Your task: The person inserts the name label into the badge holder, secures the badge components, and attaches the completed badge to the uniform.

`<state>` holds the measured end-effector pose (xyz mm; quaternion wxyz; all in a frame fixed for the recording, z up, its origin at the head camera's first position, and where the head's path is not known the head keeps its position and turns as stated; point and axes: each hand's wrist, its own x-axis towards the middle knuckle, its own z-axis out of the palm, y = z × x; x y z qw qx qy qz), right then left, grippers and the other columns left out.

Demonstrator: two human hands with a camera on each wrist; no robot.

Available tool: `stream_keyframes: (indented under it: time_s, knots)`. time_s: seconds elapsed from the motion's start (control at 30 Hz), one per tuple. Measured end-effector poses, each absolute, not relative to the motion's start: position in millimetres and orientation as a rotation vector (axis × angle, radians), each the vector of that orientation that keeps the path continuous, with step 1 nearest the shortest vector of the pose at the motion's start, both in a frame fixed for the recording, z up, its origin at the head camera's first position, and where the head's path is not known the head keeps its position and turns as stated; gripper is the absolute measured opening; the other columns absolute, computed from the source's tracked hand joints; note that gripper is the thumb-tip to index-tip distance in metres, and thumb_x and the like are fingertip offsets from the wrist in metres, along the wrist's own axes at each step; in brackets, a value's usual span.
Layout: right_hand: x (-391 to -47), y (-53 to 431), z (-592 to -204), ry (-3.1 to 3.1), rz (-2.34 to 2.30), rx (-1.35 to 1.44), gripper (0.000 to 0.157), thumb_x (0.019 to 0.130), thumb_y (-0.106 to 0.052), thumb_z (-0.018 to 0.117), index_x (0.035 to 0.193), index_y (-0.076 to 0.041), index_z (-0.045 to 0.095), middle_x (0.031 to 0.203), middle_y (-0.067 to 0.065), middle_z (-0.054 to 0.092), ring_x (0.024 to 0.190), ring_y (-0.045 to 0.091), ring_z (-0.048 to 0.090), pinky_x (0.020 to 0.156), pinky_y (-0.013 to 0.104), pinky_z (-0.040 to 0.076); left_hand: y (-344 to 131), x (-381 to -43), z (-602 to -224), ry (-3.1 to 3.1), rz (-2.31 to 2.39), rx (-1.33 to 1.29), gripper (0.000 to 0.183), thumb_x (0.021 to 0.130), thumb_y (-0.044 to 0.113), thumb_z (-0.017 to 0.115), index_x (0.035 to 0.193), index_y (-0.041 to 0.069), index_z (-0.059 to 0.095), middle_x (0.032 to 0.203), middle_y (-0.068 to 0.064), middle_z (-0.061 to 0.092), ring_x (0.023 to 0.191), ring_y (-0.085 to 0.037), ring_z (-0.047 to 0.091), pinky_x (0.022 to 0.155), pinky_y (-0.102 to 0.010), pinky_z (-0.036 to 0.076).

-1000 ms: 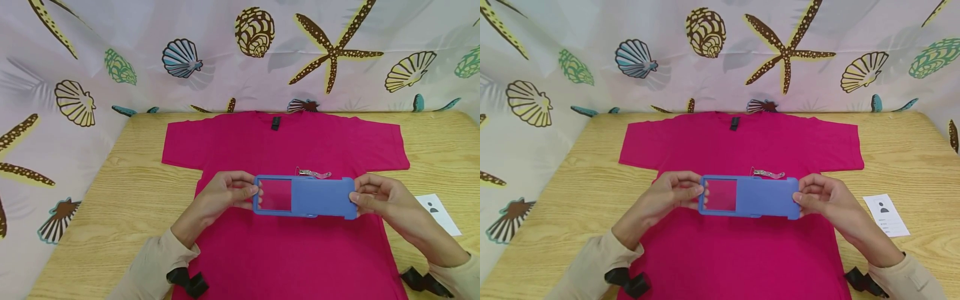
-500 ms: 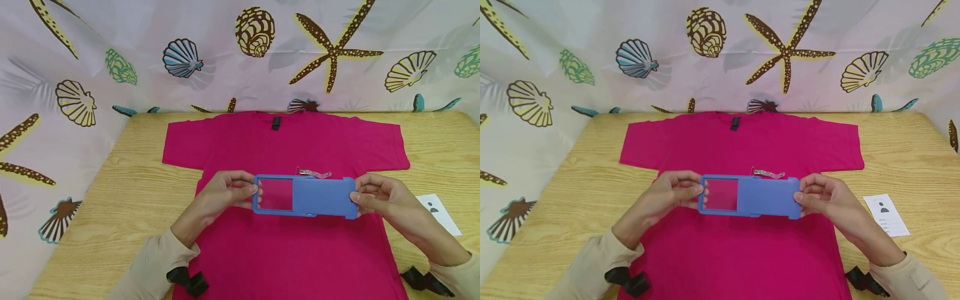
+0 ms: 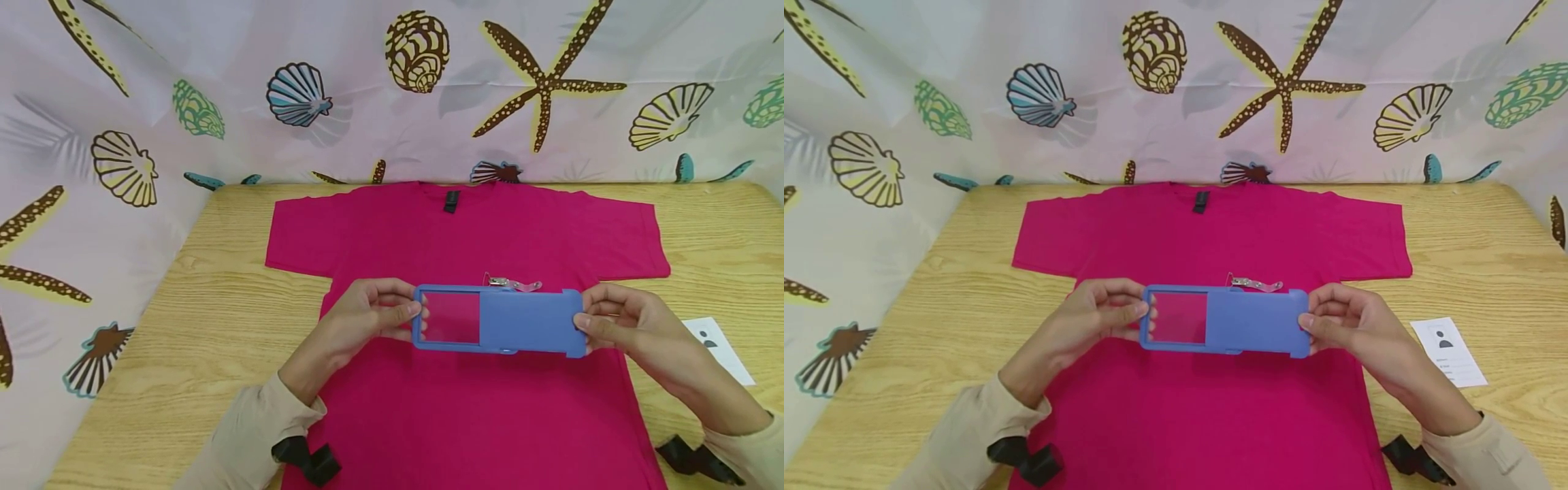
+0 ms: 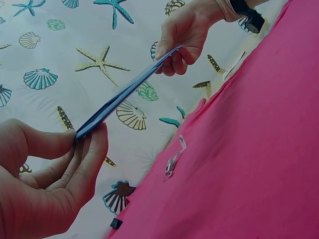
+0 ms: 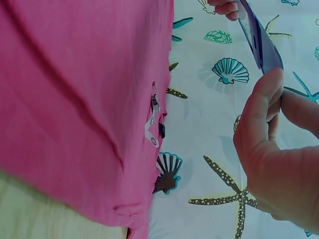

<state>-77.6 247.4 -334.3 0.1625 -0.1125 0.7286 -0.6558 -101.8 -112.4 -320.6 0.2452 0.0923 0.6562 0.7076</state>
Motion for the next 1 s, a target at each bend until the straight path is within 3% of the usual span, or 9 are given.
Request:
stream_keyframes:
  time_s: [0.3, 0.67, 1.0]
  knots:
    - [-79.7, 250.7, -333.1, 2.081, -1.866, -0.307, 0.011, 0.096, 0.0, 0.055, 0.105, -0.006, 0.054, 0.091, 0.004, 0.059, 0.077, 0.02, 0.065, 0.074, 0.034, 0.057, -112.4, -102.1, -318.9, 1.803, 1.932, 0.243, 0.027, 0.092, 0.0, 0.061, 0.114, -0.015, 0.055, 0.098, -0.02, 0.068, 0.087, -0.032, 0.069, 0.081, -0.043, 0.056]
    - [-81.0, 253.4, -332.1, 2.045, -1.91, -0.336, 0.013, 0.095, 0.002, 0.054, 0.104, -0.007, 0.056, 0.089, 0.002, 0.061, 0.075, 0.019, 0.065, 0.073, 0.032, 0.057, -112.5, -103.3, -318.9, 1.807, 1.938, 0.232, 0.026, 0.092, -0.001, 0.061, 0.113, -0.015, 0.055, 0.103, -0.027, 0.066, 0.093, -0.043, 0.066, 0.082, -0.044, 0.056]
    - [-82.2, 255.5, -332.1, 2.026, -1.93, -0.337, 0.015, 0.095, 0.003, 0.054, 0.105, -0.007, 0.057, 0.09, 0.002, 0.061, 0.075, 0.019, 0.065, 0.072, 0.031, 0.057, -113.5, -104.6, -319.1, 1.812, 1.94, 0.229, 0.027, 0.092, -0.001, 0.061, 0.113, -0.016, 0.054, 0.102, -0.025, 0.067, 0.092, -0.041, 0.066, 0.081, -0.044, 0.056]
